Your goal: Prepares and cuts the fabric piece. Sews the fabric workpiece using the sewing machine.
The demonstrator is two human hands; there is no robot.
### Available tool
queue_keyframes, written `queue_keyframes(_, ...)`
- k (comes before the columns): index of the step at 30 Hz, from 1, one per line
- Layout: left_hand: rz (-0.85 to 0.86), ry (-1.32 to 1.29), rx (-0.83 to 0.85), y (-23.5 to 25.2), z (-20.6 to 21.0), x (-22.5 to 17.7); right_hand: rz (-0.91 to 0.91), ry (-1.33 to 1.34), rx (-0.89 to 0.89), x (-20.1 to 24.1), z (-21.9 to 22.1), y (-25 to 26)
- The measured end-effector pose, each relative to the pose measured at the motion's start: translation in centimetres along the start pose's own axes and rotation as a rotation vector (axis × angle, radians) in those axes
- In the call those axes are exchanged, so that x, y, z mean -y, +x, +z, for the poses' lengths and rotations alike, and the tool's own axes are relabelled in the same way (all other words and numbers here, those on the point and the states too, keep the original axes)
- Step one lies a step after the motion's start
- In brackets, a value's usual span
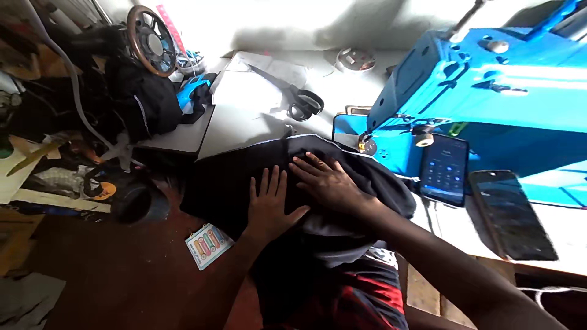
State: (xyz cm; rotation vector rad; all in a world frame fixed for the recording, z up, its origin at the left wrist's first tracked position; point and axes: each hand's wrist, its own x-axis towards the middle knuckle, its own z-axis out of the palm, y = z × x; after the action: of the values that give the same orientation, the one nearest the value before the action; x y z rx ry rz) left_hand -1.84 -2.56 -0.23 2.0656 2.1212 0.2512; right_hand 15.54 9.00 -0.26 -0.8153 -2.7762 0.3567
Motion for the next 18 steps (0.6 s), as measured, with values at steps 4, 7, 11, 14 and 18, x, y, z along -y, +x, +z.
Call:
queue_keyframes(4, 0.009, 0.006, -0.004, 0.0, 0.1, 0.0, 0.006, -0.024, 0.017, -1.2, -0.3, 1.6)
queue_keyframes(7, 0.022, 0.013, 0.019, 0.0, -0.1, -0.1, 0.007, -0.059, -0.019, -2.8, 0.1, 3.2)
queue_keyframes(11, 0.034, -0.009, 0.036, -0.5, -0.3, -0.2, 0.035, -0.035, -0.024, -3.9, -0.4, 5.0)
queue_keyframes(14, 0.035, -0.049, 0.039, -1.0, -0.5, -0.2, 0.044, 0.052, -0.052, -4.2, -0.9, 5.9)
queue_keyframes(18, 0.053, -0.043, 0.061, -1.0, -0.5, -0.2, 0.058, 0.177, -0.148, -4.3, -1.3, 7.3)
